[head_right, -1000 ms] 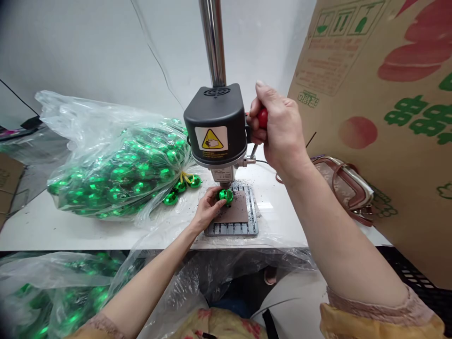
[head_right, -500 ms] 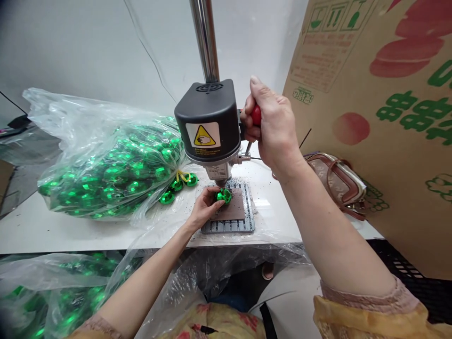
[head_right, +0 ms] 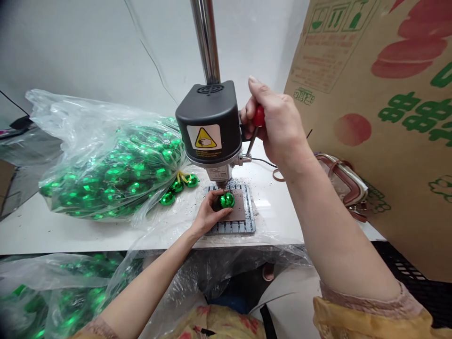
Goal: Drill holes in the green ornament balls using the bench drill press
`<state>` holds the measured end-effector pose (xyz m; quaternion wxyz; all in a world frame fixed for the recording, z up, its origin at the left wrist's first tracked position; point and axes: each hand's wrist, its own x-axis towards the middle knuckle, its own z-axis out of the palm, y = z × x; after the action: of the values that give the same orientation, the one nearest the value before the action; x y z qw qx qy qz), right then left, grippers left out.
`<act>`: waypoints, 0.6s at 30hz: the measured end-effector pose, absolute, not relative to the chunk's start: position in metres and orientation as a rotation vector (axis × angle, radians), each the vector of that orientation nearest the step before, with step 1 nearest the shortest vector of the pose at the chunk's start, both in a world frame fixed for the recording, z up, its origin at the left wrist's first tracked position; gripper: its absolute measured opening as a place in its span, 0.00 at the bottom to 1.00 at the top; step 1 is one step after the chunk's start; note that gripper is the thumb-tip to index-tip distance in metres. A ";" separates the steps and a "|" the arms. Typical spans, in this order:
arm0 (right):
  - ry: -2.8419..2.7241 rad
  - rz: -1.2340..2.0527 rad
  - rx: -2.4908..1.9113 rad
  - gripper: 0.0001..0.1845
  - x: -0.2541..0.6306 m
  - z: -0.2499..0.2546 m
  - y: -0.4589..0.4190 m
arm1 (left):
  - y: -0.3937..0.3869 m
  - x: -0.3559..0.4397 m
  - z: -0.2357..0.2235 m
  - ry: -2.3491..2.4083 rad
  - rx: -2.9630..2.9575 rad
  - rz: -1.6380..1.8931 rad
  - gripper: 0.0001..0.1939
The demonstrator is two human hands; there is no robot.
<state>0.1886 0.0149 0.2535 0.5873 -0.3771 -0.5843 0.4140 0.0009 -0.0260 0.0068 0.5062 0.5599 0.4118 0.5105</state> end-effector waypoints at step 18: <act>-1.228 0.634 -0.722 0.33 0.167 0.222 -0.039 | -0.028 0.001 0.005 0.984 1.380 1.228 0.28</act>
<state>0.1672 -0.0393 0.2224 0.7112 -0.3257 -0.5536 0.2859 0.0007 -0.0276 0.0050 0.5005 0.5709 0.4069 0.5079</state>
